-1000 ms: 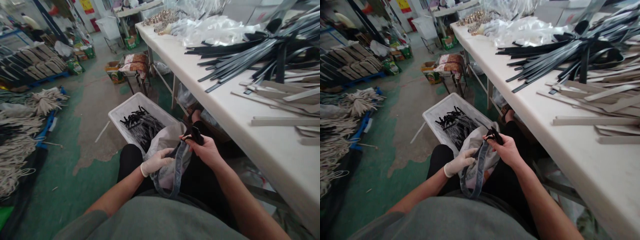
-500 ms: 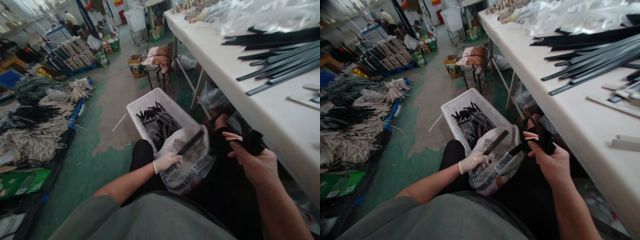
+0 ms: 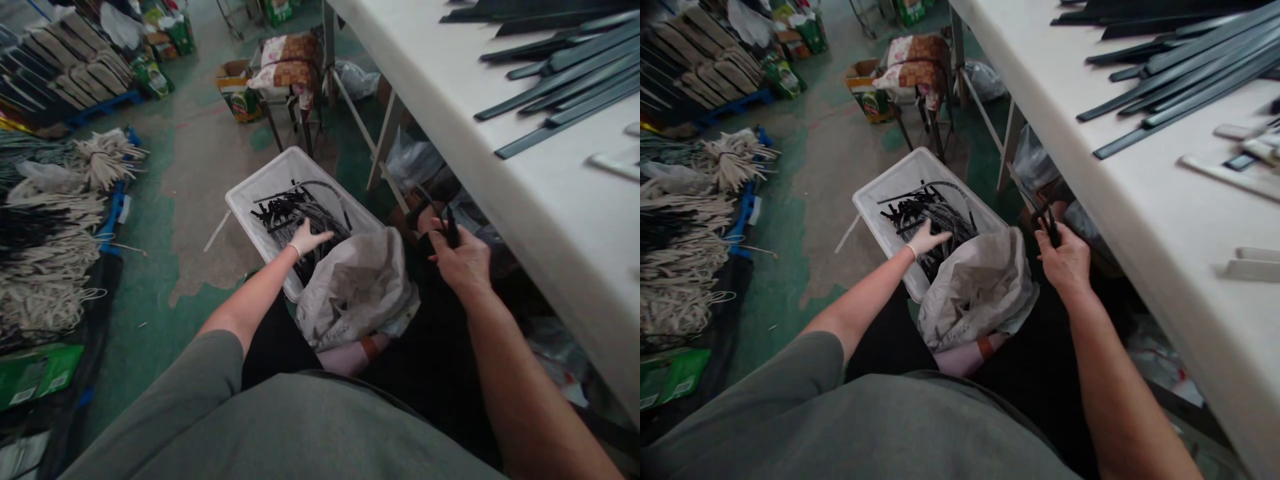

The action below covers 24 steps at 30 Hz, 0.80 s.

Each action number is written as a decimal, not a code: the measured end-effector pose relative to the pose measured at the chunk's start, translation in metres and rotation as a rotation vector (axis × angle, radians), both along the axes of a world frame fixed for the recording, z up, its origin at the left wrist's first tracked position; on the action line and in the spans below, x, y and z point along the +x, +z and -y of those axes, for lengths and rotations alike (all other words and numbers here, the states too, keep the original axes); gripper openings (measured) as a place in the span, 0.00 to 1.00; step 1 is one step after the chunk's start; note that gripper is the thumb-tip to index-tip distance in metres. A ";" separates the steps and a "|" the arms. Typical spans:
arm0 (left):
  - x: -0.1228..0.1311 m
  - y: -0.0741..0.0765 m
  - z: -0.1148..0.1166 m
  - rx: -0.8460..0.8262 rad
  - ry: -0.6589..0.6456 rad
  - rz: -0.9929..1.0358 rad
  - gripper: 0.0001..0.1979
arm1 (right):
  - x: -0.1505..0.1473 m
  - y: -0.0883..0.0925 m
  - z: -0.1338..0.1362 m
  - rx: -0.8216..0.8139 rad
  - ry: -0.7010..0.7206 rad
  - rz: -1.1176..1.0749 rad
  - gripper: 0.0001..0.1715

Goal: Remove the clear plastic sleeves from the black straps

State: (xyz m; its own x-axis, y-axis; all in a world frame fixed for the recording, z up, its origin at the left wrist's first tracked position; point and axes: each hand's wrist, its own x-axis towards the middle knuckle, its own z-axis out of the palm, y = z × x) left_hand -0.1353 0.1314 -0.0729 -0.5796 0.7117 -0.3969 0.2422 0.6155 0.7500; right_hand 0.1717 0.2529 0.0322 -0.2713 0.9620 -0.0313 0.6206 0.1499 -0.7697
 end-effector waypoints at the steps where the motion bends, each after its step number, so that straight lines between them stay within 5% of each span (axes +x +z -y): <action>1: 0.028 -0.018 0.009 -0.121 -0.099 0.041 0.57 | 0.003 -0.011 0.001 -0.040 0.004 0.013 0.26; 3: 0.074 -0.047 0.023 -0.269 -0.155 0.066 0.55 | 0.009 -0.029 0.003 -0.113 0.018 0.058 0.25; 5: 0.101 -0.063 0.029 -0.273 -0.129 0.088 0.37 | 0.016 -0.042 0.004 -0.169 0.044 0.110 0.25; 7: 0.105 -0.067 0.027 -0.208 -0.102 0.122 0.18 | 0.021 -0.049 0.001 -0.202 0.083 0.176 0.25; 9: 0.095 -0.058 0.020 -0.151 -0.097 0.138 0.11 | 0.026 -0.052 -0.003 -0.225 0.122 0.260 0.25; 13: 0.071 -0.010 0.017 0.040 -0.018 0.311 0.12 | 0.032 -0.058 -0.010 -0.292 0.088 0.268 0.28; 16: 0.063 0.046 0.033 0.230 0.076 0.538 0.12 | 0.031 -0.065 -0.011 -0.301 0.087 0.308 0.40; 19: 0.058 0.101 0.060 0.329 0.152 0.549 0.14 | 0.026 -0.069 -0.009 -0.256 0.149 0.525 0.52; 24: 0.031 0.156 0.093 0.489 0.272 0.291 0.09 | 0.020 -0.050 -0.004 -0.282 0.188 0.492 0.27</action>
